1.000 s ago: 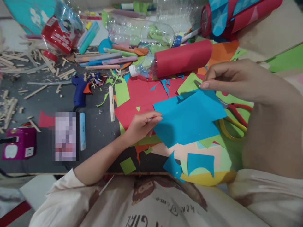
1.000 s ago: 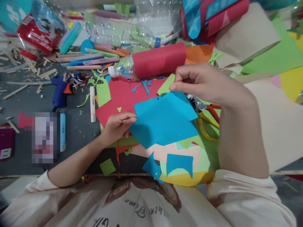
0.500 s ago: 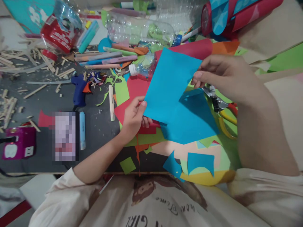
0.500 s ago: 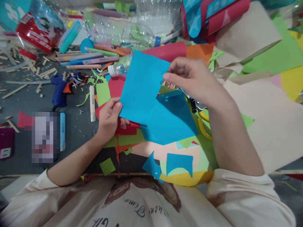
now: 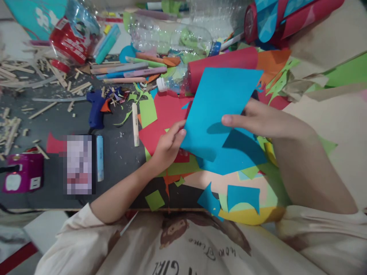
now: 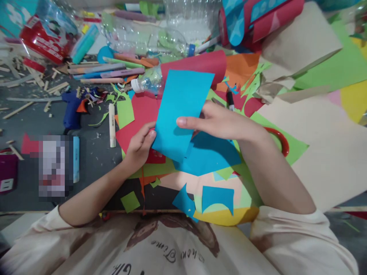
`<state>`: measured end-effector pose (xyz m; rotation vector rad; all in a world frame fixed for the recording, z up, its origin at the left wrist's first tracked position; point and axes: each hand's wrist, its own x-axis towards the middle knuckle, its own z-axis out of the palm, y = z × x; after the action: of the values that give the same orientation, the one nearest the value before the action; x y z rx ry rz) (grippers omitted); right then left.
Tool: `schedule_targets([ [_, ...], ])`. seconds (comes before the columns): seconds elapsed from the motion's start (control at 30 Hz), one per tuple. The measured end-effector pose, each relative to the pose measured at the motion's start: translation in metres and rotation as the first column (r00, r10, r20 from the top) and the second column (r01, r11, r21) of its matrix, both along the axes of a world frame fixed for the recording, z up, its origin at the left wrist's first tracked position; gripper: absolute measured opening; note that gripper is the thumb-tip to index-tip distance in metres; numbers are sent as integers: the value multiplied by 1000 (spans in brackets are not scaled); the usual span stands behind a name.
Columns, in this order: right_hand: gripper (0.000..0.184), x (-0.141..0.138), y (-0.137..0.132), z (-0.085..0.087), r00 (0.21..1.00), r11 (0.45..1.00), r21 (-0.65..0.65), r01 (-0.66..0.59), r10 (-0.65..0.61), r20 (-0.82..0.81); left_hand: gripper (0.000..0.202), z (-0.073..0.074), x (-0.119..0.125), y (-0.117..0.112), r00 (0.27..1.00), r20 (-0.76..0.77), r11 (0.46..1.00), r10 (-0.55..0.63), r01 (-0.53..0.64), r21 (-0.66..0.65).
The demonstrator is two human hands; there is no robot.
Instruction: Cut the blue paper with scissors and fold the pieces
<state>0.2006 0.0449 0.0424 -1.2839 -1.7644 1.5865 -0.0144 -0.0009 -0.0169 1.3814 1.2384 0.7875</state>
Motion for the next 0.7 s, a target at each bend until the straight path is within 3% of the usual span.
schedule_targets([
  [0.17, 45, -10, -6, 1, 956, 936, -221, -273, 237, -176, 42, -5, -1, -1, 999, 9, 997, -49, 48, 56],
  [0.27, 48, -13, -9, 3, 940, 898, -304, -317, 256, -224, 44, -7, 0, -1, 994, 80, 996, -79, 76, 41],
  [0.33, 50, -15, -9, 3, 947, 903, -308, -298, 240, -214, 40, -8, 1, 0, 991, 86, 994, -98, 94, 51],
  [0.43, 46, -17, -10, 1, 962, 932, -247, -267, 241, -131, 29, -5, 2, 1, 984, 75, 984, -159, 151, 96],
  [0.53, 35, -20, -11, 0, 968, 958, -145, -249, 249, -19, 32, 0, 3, 2, 960, 197, 978, -200, 184, 96],
  [0.7, 25, -26, -14, 0, 967, 977, 85, -194, 176, 185, 57, 2, 2, 1, 871, 465, 963, -161, 242, -120],
])
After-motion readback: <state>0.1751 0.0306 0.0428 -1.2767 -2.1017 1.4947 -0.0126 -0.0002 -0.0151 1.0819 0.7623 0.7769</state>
